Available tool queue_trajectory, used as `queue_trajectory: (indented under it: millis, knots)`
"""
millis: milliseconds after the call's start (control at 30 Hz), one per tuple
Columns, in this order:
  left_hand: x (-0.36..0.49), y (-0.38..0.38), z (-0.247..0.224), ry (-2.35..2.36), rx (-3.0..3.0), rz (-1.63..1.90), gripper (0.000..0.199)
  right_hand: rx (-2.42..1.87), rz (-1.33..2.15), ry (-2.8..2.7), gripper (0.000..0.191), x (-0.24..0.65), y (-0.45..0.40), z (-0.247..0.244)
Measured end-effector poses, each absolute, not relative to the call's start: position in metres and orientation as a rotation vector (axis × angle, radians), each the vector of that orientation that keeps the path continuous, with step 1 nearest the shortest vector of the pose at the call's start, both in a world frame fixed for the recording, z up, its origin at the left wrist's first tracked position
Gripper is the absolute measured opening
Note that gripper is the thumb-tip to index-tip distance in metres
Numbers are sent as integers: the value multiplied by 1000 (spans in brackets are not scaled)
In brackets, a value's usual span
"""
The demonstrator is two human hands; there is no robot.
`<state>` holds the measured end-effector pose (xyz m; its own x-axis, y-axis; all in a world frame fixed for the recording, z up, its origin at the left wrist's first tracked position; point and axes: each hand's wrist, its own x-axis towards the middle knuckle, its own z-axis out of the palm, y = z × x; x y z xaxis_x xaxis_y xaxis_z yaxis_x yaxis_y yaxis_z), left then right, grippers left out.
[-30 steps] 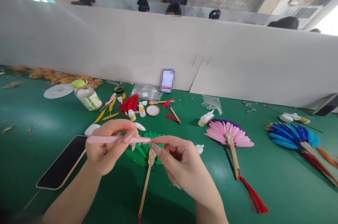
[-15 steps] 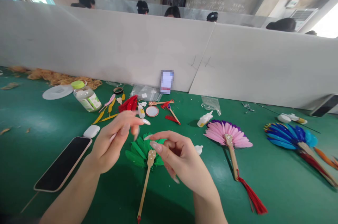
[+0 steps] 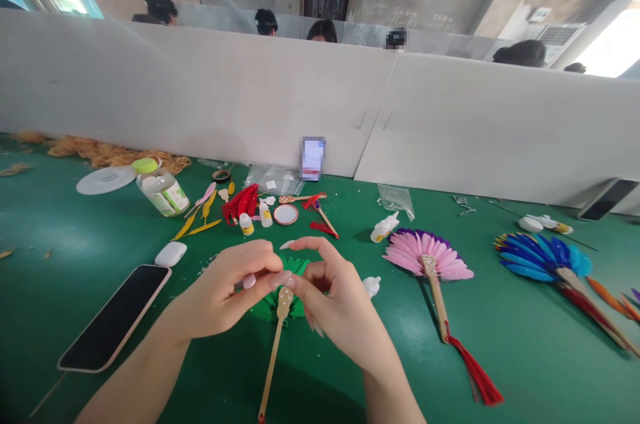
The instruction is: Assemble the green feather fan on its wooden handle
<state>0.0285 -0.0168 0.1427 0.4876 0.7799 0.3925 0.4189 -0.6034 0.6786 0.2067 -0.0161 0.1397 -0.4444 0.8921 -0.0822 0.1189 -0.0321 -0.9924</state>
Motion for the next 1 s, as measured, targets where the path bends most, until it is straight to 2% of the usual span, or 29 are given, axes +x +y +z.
queue_trajectory:
  millis: [200,500,700,1000]
  knots:
    - [25,-17,146,794,1878,896,27,-989,1709,-1625,52,207,-22,147]
    - [30,-14,139,659,1396,860,33,-920,1761,-1538,56,207,-22,148]
    - [26,-14,145,762,1403,970,31,-909,1761,-1485,57,207,-21,148]
    - [29,-21,146,902,1718,878,27,-956,1706,-1500,53,205,-19,143]
